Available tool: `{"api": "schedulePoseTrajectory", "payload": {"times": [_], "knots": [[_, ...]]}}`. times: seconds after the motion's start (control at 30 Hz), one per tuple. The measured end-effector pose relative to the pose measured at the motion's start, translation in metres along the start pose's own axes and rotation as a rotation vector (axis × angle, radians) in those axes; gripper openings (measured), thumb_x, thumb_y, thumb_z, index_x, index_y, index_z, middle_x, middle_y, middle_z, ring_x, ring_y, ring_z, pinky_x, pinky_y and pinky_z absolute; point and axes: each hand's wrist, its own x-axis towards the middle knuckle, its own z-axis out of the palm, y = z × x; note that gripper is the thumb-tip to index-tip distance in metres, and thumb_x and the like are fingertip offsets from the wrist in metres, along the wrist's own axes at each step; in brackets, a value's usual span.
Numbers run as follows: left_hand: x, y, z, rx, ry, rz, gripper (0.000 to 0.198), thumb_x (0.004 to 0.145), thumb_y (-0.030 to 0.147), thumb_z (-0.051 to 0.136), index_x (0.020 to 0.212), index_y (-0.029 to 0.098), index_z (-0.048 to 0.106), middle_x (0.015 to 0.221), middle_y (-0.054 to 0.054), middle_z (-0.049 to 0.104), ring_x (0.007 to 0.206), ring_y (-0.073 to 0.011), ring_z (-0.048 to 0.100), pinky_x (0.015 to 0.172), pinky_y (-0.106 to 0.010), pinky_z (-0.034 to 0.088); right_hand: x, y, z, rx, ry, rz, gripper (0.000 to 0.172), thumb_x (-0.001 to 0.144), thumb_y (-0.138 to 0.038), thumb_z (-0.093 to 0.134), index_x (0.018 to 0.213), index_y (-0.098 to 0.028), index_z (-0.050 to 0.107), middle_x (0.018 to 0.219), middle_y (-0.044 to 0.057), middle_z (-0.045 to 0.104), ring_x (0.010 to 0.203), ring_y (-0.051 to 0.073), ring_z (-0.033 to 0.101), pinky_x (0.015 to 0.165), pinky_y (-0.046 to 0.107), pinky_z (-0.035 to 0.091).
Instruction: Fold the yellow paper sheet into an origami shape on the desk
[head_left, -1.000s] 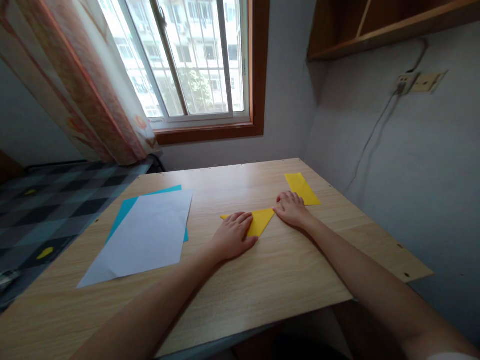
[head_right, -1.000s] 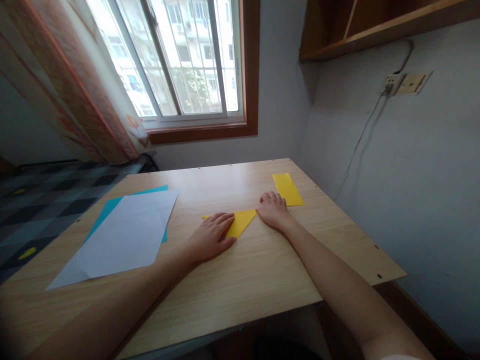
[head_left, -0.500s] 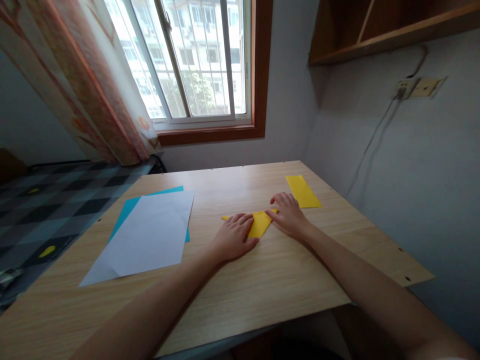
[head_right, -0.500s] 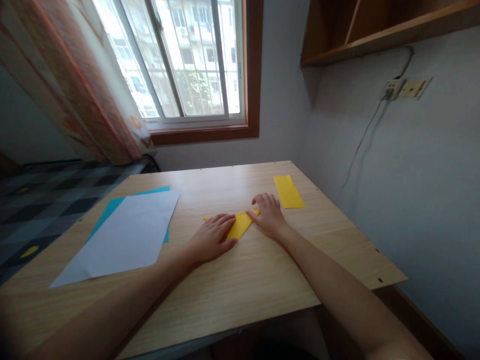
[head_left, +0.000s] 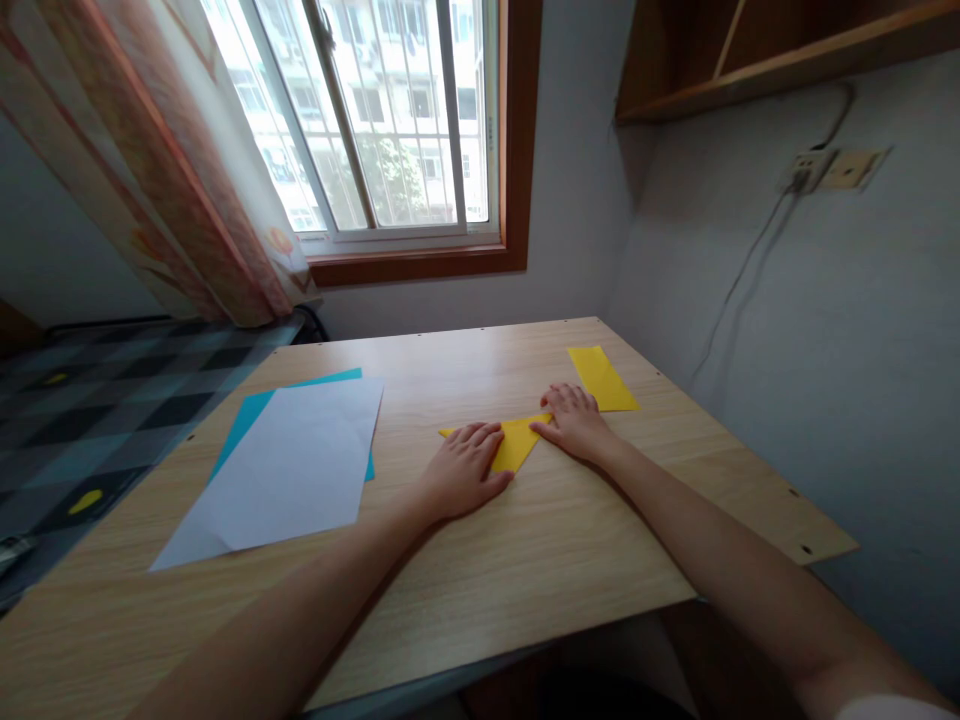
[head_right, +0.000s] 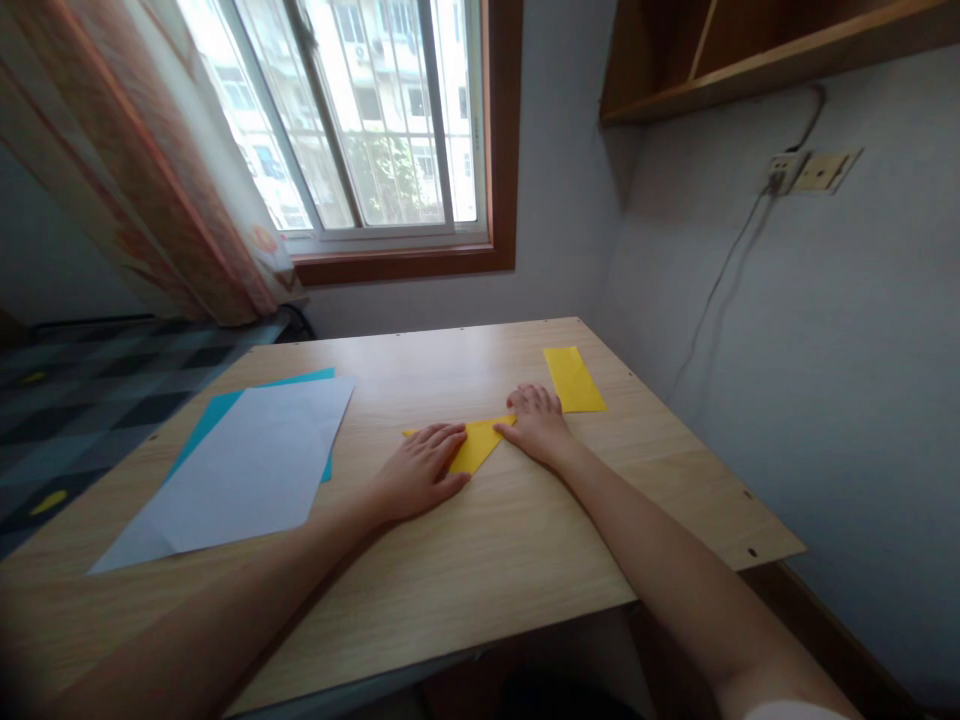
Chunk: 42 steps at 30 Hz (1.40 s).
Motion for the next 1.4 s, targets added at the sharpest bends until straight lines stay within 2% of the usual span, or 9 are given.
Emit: {"api": "schedulePoseTrajectory", "payload": {"times": [0.27,0.37,0.43,0.53,0.63,0.7,0.87,1.2,1.4], "knots": [[0.000,0.000,-0.003,-0.005,-0.017,-0.008,0.056,0.089,0.051,0.048,0.132,0.015,0.050,0.145,-0.011,0.046,0.134,-0.0278,0.039,0.113,-0.043,0.027,0.007,0.012,0.004,-0.071,0.054,0.141,0.024,0.088,-0.039,0.057,0.100,-0.019,0.060,0.117,0.013,0.059,0.112,0.029,0.047,0.092,0.040,0.035],[0.000,0.001,-0.003,-0.003,-0.017,-0.007,0.056,0.089,0.052,0.048,0.130,0.015,0.051,0.145,-0.012,0.046,0.133,-0.0294,0.040,0.112,-0.045,0.027,0.009,0.013,-0.001,-0.056,0.113,0.132,0.018,0.087,-0.029,0.056,0.100,-0.018,0.062,0.112,0.013,0.061,0.109,0.029,0.048,0.090,0.041,0.036],[0.001,0.001,-0.003,-0.007,-0.009,0.001,0.055,0.089,0.052,0.047,0.130,0.015,0.051,0.144,-0.013,0.047,0.132,-0.0296,0.040,0.112,-0.045,0.028,0.008,0.009,-0.007,0.019,0.134,0.028,0.018,0.087,-0.019,0.052,0.101,-0.018,0.064,0.111,0.012,0.063,0.108,0.027,0.050,0.091,0.040,0.036],[0.001,0.001,-0.002,-0.024,0.010,0.004,0.055,0.089,0.051,0.048,0.129,0.015,0.051,0.143,-0.013,0.048,0.131,-0.0294,0.041,0.111,-0.045,0.028,0.003,-0.004,-0.012,0.180,0.069,-0.242,0.029,0.086,-0.009,0.048,0.105,-0.020,0.067,0.111,0.008,0.065,0.107,0.022,0.052,0.094,0.037,0.037],[0.001,0.001,-0.001,-0.029,0.020,0.006,0.055,0.088,0.051,0.049,0.131,0.016,0.050,0.141,-0.012,0.050,0.131,-0.0293,0.041,0.111,-0.045,0.027,-0.002,-0.019,-0.013,0.243,-0.051,-0.473,0.030,0.087,-0.011,0.050,0.109,-0.021,0.068,0.107,0.006,0.067,0.102,0.020,0.054,0.093,0.035,0.039],[0.001,0.001,-0.001,-0.022,0.024,0.007,0.056,0.089,0.051,0.049,0.132,0.016,0.049,0.141,-0.012,0.050,0.131,-0.0293,0.041,0.111,-0.044,0.027,-0.005,-0.027,-0.013,0.226,-0.097,-0.516,0.030,0.089,-0.013,0.050,0.113,-0.020,0.067,0.107,0.007,0.066,0.100,0.020,0.054,0.091,0.034,0.040],[0.000,0.000,-0.001,-0.018,0.013,0.005,0.057,0.088,0.052,0.049,0.131,0.015,0.050,0.141,-0.013,0.050,0.130,-0.0295,0.042,0.111,-0.044,0.028,-0.005,-0.024,-0.014,0.105,-0.102,-0.414,0.025,0.091,-0.020,0.052,0.111,-0.020,0.068,0.109,0.008,0.065,0.104,0.021,0.052,0.094,0.035,0.038],[0.000,0.000,-0.002,-0.054,-0.003,-0.014,0.055,0.088,0.051,0.050,0.131,0.017,0.051,0.144,-0.012,0.047,0.133,-0.0299,0.040,0.112,-0.045,0.027,-0.003,-0.002,-0.010,-0.160,0.029,0.004,0.022,0.091,-0.024,0.051,0.105,-0.020,0.068,0.114,0.015,0.063,0.109,0.029,0.050,0.088,0.041,0.037],[-0.001,-0.004,0.002,-0.103,0.012,-0.021,0.064,0.087,0.052,0.051,0.139,0.016,0.042,0.145,-0.014,0.046,0.135,-0.0294,0.037,0.113,-0.045,0.027,-0.002,0.000,-0.017,0.066,-0.052,-0.107,0.026,0.095,-0.028,0.047,0.108,-0.019,0.068,0.106,0.009,0.066,0.104,0.022,0.055,0.091,0.034,0.038]]}}
